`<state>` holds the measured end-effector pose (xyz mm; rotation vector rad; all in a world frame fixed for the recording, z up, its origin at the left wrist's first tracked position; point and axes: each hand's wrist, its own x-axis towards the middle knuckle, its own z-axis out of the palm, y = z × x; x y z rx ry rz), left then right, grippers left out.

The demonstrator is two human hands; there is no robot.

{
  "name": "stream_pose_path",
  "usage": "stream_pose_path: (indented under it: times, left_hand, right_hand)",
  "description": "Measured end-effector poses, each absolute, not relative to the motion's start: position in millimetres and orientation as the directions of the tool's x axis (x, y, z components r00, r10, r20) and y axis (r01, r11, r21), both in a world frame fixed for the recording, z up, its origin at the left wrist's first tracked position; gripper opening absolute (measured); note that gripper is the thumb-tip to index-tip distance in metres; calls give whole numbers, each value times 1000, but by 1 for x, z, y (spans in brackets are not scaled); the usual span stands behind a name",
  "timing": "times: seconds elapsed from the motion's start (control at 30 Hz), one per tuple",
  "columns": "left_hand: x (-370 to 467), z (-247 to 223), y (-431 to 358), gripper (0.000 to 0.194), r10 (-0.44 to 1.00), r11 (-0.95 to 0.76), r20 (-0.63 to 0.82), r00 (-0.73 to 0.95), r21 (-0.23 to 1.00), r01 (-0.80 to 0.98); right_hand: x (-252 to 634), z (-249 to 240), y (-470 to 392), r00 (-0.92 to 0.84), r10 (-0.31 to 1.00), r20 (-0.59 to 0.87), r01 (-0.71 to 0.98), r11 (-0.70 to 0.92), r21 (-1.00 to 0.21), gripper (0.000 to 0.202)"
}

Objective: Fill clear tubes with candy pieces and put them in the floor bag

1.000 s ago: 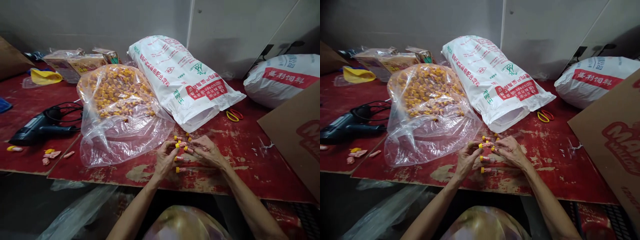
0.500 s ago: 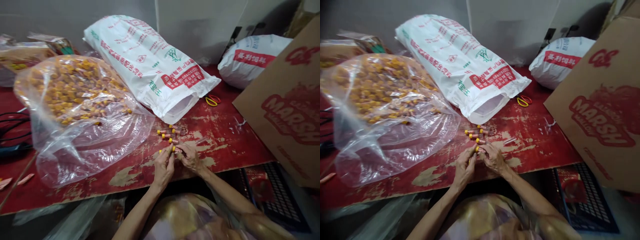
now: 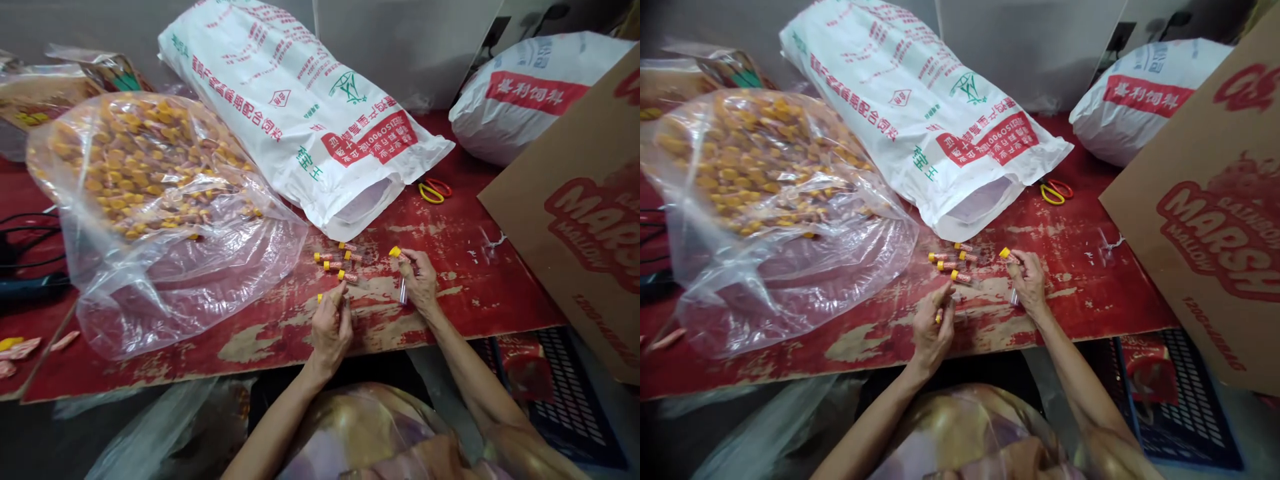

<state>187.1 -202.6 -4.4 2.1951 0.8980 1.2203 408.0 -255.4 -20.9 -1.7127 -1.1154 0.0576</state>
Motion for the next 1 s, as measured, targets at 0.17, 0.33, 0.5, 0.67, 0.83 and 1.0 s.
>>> stream_pose_path:
  times: [0.17,0.33,0.5,0.67,0.83,1.0]
  left_hand:
    - [156,-14,-196,53,604,-795,586,541,388,467]
    - [156,-29,-185,66,579,-815,364,729,232,531]
    - [177,-36,-153,68,570,-821,331,752,197,536]
    - [178,-34,-135,65,599,-797,411,687,217,564]
    - [159,-35,-150,60,626,-777,458,632,297,555]
    - [140,-29,-166,52,643,-759,485,593,306,574]
  right_hand:
    - [394,35,-291,124,968,218,849,10,-529,25]
    - [355,23,-300,-8,999,-45,964,-4,-267,27]
    - [339,-6,-278,41,999,-30,978,-46,-202,26]
    - [338,-14,-274,-93,977,193,974,129,-185,28]
    - [318,-24,-269,-61,945,321,979,120,-166,32]
    - [344,-13,-263,-33,927,372,965,126,-231,45]
